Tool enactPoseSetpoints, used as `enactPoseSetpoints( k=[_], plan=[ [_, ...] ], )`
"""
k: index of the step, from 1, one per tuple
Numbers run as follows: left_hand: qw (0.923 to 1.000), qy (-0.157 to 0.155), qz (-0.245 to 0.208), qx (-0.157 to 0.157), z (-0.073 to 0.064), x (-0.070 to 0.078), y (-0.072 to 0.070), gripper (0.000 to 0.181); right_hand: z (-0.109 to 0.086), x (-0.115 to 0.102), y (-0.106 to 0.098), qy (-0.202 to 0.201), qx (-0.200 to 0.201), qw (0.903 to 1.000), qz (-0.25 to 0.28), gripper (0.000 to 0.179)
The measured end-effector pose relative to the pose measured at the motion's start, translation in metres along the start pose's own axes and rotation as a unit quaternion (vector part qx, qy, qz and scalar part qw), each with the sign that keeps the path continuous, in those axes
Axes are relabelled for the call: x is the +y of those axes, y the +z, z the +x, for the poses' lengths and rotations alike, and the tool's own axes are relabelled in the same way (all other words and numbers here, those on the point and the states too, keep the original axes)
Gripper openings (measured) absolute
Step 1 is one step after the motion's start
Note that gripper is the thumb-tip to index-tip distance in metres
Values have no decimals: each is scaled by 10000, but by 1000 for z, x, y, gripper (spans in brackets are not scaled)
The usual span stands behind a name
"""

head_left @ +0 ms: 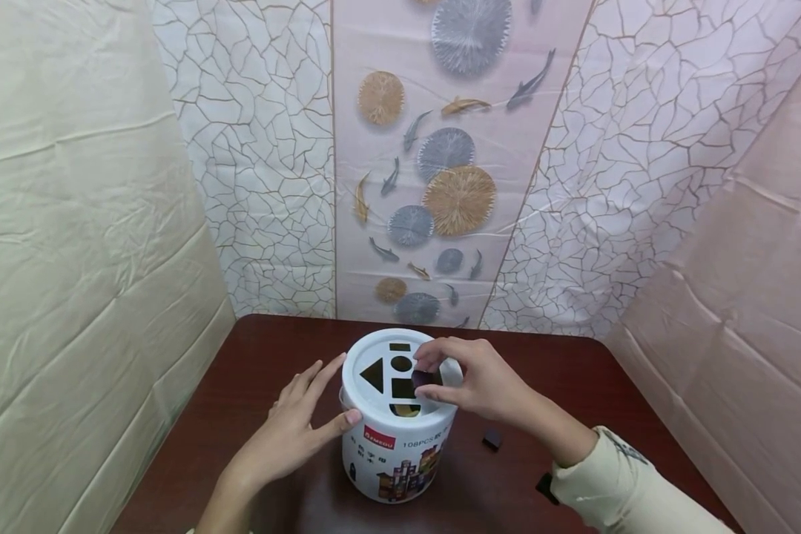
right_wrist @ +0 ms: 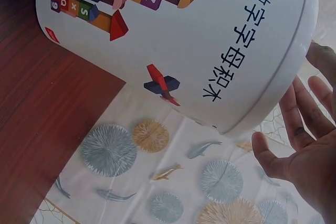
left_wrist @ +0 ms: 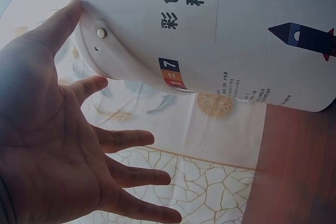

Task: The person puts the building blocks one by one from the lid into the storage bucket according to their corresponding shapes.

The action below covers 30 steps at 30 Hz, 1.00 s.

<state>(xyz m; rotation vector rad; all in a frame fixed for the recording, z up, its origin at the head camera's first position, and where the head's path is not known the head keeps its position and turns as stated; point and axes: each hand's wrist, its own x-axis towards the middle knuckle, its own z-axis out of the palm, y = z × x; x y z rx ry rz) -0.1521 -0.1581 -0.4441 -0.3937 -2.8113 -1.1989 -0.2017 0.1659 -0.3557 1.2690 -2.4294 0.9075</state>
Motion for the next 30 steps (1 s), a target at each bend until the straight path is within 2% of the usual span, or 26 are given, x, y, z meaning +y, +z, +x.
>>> enactPoseSetpoints(
  k=[13, 30],
  plan=[
    [10000, -10, 16, -23, -1, -1, 0, 87, 8, -2, 13, 224, -258, 9993, 156, 45],
    [10000, 47, 26, -10, -3, 3, -4, 87, 20, -2, 21, -69, -345, 9994, -8, 47]
  ],
)
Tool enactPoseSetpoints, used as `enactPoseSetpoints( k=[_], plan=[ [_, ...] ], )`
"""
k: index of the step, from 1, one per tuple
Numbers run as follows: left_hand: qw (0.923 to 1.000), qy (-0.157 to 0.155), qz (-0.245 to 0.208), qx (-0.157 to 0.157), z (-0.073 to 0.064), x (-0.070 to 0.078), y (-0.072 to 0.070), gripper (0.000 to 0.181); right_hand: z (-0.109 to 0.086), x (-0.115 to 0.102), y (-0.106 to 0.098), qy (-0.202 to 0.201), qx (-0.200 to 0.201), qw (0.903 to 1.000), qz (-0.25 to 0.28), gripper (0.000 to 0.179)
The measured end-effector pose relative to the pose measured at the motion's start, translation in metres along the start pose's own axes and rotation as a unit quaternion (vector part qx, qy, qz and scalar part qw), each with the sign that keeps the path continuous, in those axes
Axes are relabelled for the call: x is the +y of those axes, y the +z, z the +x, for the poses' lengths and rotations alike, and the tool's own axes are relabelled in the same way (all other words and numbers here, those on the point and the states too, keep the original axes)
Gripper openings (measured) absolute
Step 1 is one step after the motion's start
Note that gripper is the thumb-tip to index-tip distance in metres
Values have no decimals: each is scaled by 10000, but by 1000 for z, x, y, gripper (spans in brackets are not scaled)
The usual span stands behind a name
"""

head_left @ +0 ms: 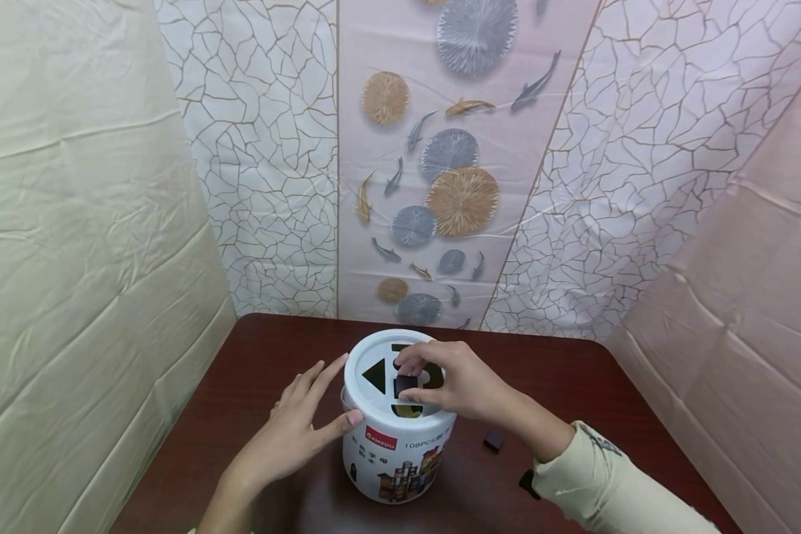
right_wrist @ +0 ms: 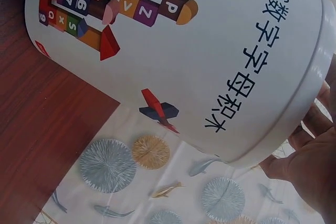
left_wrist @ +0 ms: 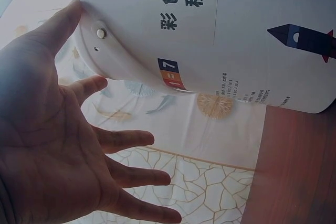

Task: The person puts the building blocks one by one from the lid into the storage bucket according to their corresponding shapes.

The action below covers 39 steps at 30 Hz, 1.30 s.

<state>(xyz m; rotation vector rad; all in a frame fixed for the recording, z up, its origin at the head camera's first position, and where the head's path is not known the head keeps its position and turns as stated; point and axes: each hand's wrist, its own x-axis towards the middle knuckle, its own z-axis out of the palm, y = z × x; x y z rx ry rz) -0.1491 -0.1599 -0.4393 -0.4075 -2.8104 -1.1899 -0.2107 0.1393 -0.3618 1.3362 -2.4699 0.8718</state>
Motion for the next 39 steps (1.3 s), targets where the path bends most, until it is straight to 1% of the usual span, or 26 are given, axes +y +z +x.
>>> enactPoseSetpoints(
  k=[4, 10, 15, 18, 21, 25, 28, 33, 36, 39],
  plan=[
    [10000, -6, 1, -5, 0, 1, 0, 86, -1, 1, 1, -8, -33, 10000, 16, 47],
    [10000, -5, -1, -19, -1, 1, 0, 87, -1, 3, 2, 97, -134, 9998, 146, 48],
    [10000, -8, -18, -5, -2, -2, 6, 87, -12, 7, -1, 199, -30, 9997, 126, 46],
    [10000, -22, -45, -14, -1, -4, 8, 86, -22, 12, -8, 295, 175, 9994, 19, 43],
    [10000, -13, -69, -5, 0, -5, 8, 87, -34, 21, -16, 310, 492, 9979, -286, 39],
    [10000, 30, -70, 60, 2, -5, 5, 88, -49, 34, -27, 392, 935, 9927, -656, 35],
    [9999, 63, -67, 108, 3, -4, 3, 88, -61, 44, -33, 535, 1134, 9886, -829, 34],
    [9998, 82, -83, 138, 3, -4, 2, 87, -86, 60, -34, 771, 1226, 9824, -1176, 37],
    [9999, 69, -101, 87, 2, -4, 4, 87, -107, 71, -28, 954, 1198, 9787, -1363, 40],
    [9999, 4, -141, -5, 1, -2, 6, 86, -129, 85, -16, 1204, 1102, 9754, -1481, 40]
  ],
)
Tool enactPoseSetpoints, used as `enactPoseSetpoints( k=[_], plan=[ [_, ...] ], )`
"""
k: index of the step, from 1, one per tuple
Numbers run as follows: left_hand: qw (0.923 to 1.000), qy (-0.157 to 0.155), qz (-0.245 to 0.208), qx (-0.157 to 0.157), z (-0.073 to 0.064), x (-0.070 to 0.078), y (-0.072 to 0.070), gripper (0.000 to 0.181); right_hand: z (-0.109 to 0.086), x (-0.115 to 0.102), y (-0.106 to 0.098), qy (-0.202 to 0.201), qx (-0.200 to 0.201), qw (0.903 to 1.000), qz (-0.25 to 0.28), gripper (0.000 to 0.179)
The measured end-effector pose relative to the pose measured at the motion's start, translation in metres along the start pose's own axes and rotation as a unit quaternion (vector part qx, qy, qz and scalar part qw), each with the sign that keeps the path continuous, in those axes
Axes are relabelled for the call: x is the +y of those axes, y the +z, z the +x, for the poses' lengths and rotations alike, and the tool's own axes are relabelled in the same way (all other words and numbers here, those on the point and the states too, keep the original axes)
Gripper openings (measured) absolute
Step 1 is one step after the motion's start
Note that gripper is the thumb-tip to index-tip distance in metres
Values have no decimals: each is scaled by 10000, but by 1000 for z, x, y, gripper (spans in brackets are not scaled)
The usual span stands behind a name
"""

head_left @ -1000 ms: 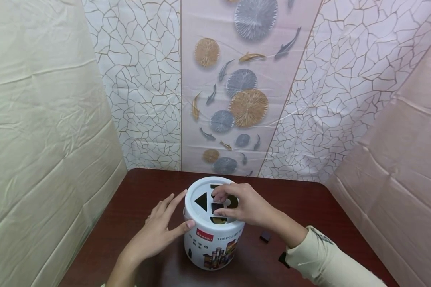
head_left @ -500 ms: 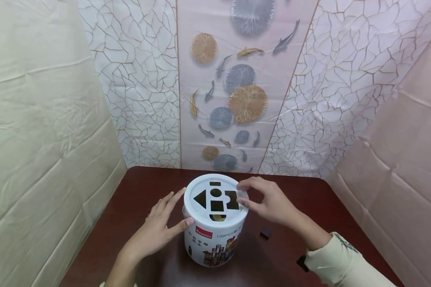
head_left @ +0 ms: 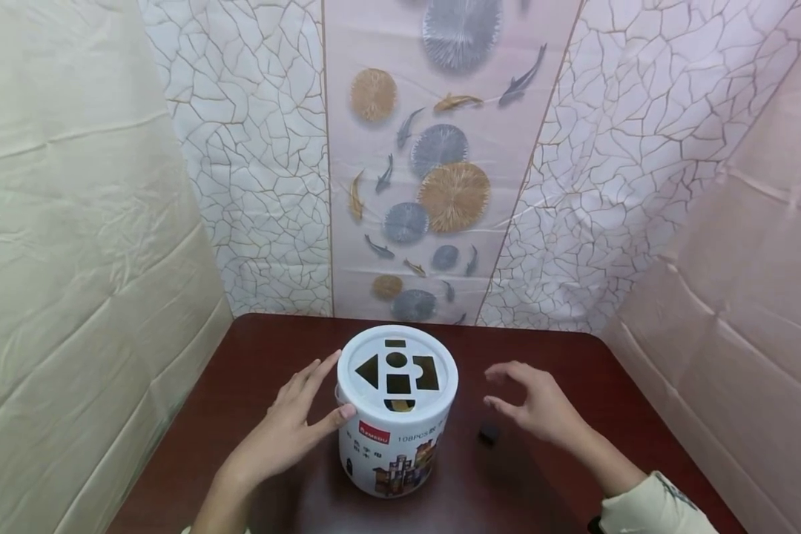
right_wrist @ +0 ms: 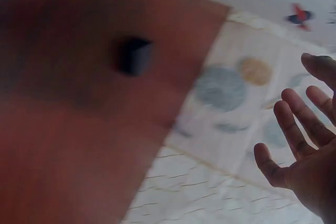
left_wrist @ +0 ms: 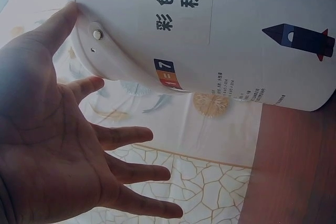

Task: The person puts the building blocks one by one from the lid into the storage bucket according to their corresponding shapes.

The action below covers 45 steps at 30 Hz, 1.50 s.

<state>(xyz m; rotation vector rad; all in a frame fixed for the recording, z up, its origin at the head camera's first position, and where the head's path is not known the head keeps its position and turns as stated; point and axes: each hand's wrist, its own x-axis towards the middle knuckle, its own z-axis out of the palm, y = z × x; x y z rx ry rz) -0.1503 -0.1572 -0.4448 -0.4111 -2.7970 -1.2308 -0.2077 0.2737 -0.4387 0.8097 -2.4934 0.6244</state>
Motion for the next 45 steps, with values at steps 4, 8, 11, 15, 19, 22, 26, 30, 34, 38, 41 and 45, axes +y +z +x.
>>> enactPoseSetpoints(
  k=[4, 8, 11, 15, 19, 22, 26, 30, 34, 38, 41, 45],
  plan=[
    [9999, -114, -13, -52, -1, 0, 1, 83, -20, 21, 20, 328, -215, 9992, -121, 39],
    [9999, -158, -16, -56, -1, 1, 1, 81, -30, 34, 35, 564, -402, 9975, -138, 40],
    [9998, -168, -17, -44, 0, 3, 0, 81, -35, 40, 44, 636, -511, 9966, -101, 43],
    [9999, -159, 9, -34, 0, 3, 1, 81, -40, 43, 53, 710, -651, 9953, -115, 44],
    [10000, -93, 26, -8, -2, 2, 1, 81, -43, 43, 56, 817, -811, 9934, -17, 40],
    [10000, -50, 50, 41, -3, 1, 1, 80, -44, 44, 57, 845, -888, 9924, 98, 37],
    [9999, 4, 68, 79, -3, 0, 0, 80, -44, 45, 58, 871, -955, 9915, 119, 35],
    [9999, 16, 72, 70, -1, 1, -2, 79, -45, 47, 60, 773, -987, 9921, -6, 33],
    [10000, -14, 81, 58, 0, 2, -1, 79, -49, 46, 61, 698, -1148, 9908, -151, 30],
    [10000, -48, 59, 53, 0, 2, -1, 80, -50, 48, 61, 719, -1304, 9888, -65, 23],
    [10000, -43, 33, 45, 0, 2, -1, 81, -51, 49, 62, 610, -1293, 9897, -43, 21],
    [10000, -33, 42, 46, 0, 2, -1, 81, -49, 51, 62, 566, -1298, 9899, 12, 23]
  ],
)
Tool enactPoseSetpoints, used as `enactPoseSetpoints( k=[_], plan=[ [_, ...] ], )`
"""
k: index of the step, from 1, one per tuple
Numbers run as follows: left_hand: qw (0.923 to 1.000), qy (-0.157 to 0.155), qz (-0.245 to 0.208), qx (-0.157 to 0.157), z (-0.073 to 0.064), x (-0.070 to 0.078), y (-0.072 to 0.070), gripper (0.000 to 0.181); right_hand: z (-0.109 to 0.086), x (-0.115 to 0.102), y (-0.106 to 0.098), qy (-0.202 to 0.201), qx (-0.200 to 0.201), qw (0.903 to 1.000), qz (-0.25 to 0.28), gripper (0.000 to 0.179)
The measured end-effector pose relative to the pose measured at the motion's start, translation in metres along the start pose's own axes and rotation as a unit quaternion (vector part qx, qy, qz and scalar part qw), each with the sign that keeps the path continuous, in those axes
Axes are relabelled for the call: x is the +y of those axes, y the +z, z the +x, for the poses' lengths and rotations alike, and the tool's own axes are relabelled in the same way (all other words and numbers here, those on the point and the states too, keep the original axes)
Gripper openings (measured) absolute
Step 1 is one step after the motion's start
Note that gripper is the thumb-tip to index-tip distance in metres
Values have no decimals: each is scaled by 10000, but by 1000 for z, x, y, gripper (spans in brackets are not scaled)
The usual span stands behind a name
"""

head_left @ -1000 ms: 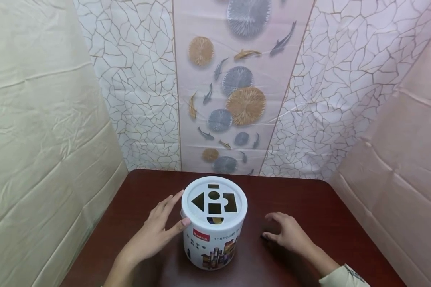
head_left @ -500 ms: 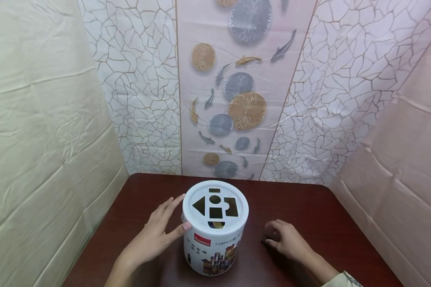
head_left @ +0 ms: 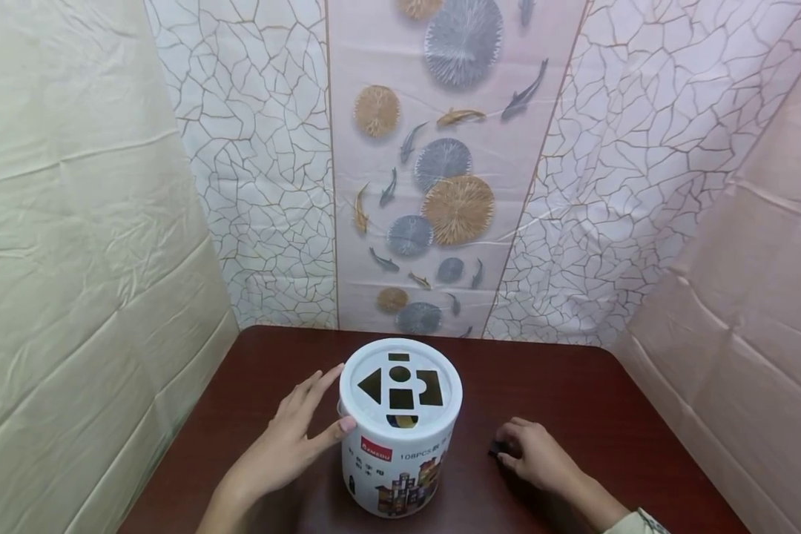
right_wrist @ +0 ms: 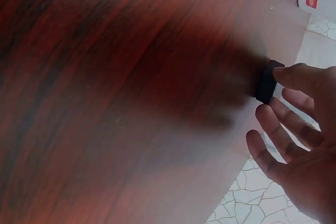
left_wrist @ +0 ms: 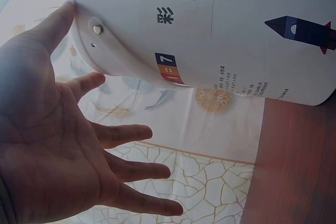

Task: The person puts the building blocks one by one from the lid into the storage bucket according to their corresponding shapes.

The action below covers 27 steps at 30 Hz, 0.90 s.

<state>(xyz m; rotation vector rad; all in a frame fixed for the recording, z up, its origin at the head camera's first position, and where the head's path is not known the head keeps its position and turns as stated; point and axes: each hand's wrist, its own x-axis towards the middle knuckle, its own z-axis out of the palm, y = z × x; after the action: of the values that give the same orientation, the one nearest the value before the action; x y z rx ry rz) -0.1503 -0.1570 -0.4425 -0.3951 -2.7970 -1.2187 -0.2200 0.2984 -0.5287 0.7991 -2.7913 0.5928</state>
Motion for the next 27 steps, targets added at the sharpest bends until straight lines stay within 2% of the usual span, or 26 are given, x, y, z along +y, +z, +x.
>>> enactPoseSetpoints(
  k=[7, 18, 27],
  plan=[
    [10000, 20, 23, 18, 1, -1, 0, 80, 3, -4, -12, 273, 161, 9985, 455, 39],
    [10000, 45, 9, 32, 0, -3, 0, 81, 1, -15, -43, 0, 628, 9967, 506, 52],
    [10000, 74, 45, 48, 1, -4, 1, 81, 12, -42, -94, -570, 1348, 9886, 347, 66]
  ],
)
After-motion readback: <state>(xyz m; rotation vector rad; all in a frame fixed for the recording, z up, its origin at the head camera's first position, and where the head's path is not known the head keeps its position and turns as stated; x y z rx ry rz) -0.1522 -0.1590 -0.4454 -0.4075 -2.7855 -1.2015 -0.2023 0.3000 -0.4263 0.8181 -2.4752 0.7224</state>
